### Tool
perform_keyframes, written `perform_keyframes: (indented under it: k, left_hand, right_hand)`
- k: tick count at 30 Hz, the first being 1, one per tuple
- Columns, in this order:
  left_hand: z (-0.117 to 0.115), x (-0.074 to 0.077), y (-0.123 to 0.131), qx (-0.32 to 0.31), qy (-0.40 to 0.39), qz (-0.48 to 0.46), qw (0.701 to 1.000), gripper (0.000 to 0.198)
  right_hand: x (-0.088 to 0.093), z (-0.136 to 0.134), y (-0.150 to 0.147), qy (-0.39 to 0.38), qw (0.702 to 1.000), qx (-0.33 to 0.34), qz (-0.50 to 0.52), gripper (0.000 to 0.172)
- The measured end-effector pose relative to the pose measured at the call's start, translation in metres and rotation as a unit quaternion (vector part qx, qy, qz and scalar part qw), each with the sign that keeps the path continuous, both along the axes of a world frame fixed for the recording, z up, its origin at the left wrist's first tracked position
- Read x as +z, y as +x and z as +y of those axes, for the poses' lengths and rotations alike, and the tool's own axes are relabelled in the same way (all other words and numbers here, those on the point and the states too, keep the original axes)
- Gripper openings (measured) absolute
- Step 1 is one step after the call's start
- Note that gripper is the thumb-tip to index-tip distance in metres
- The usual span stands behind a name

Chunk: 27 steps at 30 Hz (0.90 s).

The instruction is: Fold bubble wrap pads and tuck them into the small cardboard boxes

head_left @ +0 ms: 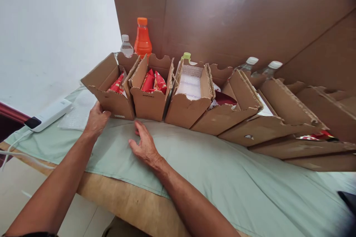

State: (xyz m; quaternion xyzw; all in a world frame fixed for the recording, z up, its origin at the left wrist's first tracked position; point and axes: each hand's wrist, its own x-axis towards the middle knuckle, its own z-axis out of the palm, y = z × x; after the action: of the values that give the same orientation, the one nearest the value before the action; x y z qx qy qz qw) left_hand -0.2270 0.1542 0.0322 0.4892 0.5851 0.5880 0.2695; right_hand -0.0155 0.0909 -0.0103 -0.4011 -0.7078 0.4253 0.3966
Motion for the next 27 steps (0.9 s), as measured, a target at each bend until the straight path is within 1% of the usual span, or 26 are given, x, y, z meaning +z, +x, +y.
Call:
perform_keyframes:
  k: [3,7,11,16,19,21,23,24,26,27]
  left_hand:
    - [0.009,-0.007,0.001,-0.005,0.002,0.000,1.000,0.053]
    - [0.010,-0.018,0.006,-0.004,-0.001,-0.002,1.000,0.052]
    - [0.011,-0.021,0.009,-0.008,-0.009,0.007,1.000,0.052]
    - [0.010,-0.017,0.008,0.004,-0.037,0.024,0.999,0.046]
    - [0.004,-0.009,0.008,0.007,-0.067,0.022,0.997,0.043]
    - [-0.002,-0.002,0.010,0.008,-0.085,0.014,0.996,0.044]
    - [-0.011,0.001,0.013,0.018,-0.100,0.010,0.995,0.052]
    - [-0.016,0.001,0.014,0.035,-0.109,0.011,0.993,0.061]
    - [-0.030,-0.009,0.015,0.081,-0.133,0.038,0.987,0.083]
    - [-0.038,-0.017,0.015,0.106,-0.149,0.086,0.979,0.092]
  right_hand:
    - [-0.003,0.001,-0.001,-0.006,1.000,-0.008,0.012,0.079]
    - [-0.001,0.001,0.001,-0.012,1.000,-0.005,0.024,0.078]
    - [0.004,0.000,0.002,-0.017,0.999,-0.001,0.033,0.073]
    - [0.006,-0.001,0.001,-0.023,0.999,-0.008,0.029,0.064]
    - [0.010,-0.003,0.000,-0.028,0.999,-0.023,0.014,0.058]
    - [0.014,-0.002,-0.001,-0.029,0.999,-0.026,0.000,0.053]
    - [0.014,0.001,-0.003,-0.026,0.999,-0.019,-0.013,0.045]
    - [0.013,0.002,-0.006,-0.025,0.999,-0.006,-0.020,0.039]
    - [0.008,0.002,-0.013,-0.025,0.999,0.030,-0.033,0.026]
    - [0.005,-0.001,-0.016,-0.038,0.996,0.068,-0.033,0.022]
